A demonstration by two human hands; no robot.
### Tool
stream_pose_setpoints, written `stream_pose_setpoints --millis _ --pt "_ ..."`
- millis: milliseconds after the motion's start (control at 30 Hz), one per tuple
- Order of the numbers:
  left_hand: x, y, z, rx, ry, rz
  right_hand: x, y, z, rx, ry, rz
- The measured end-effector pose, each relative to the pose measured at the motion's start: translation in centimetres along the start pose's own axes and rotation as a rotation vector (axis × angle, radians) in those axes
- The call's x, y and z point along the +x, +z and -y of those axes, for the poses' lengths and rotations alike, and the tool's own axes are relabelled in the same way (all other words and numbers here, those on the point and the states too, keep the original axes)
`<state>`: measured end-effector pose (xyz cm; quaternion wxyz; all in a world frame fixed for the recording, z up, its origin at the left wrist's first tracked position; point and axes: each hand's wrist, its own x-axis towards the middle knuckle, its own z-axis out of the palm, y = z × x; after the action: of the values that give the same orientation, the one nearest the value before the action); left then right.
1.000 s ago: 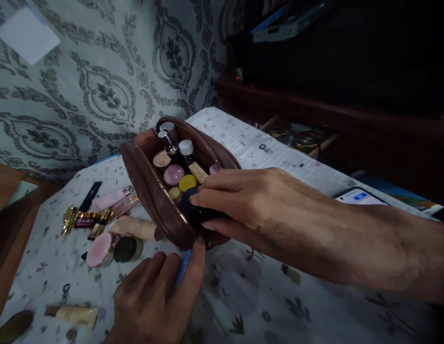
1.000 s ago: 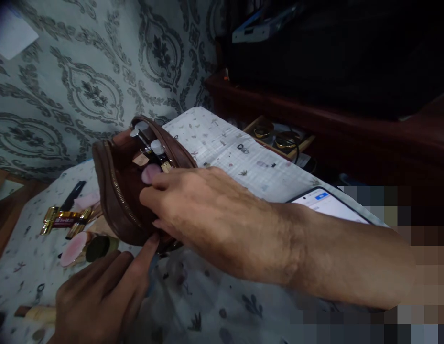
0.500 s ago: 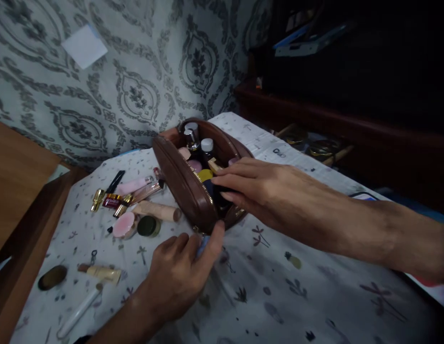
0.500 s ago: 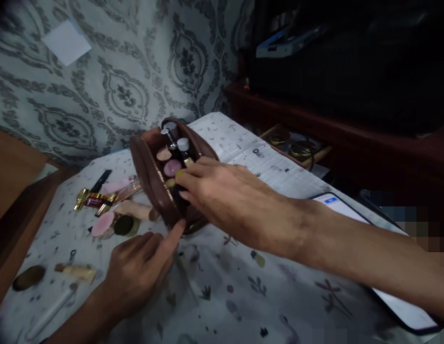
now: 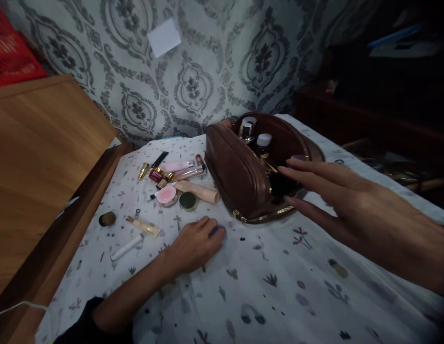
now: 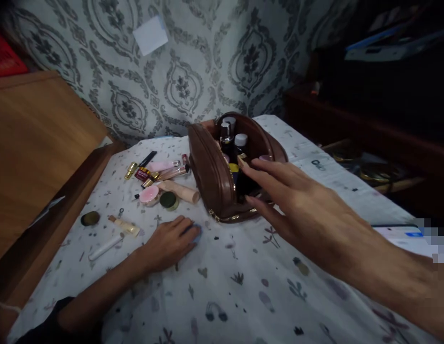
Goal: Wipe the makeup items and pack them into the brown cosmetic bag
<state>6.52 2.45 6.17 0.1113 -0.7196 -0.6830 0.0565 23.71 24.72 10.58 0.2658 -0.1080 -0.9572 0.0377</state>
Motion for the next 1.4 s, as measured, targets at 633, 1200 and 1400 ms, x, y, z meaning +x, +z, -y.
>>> stream_pose_setpoints --millis 633,1200,1400 --pt "-2.0 5.7 12.1 -0.263 -0.785 -0.200 -0.6 8.4 9.0 0.629 -0.139 0.081" --pt "-3.5 3.6 9.4 -0.135 -0.698 -0.449 -1.1 13.0 11.0 0.984 0.200 0.209" --pt "-3.3 3.1 6.9 -0.205 -0.529 -0.527 -0.9 12.9 11.1 1.021 0.190 0.241"
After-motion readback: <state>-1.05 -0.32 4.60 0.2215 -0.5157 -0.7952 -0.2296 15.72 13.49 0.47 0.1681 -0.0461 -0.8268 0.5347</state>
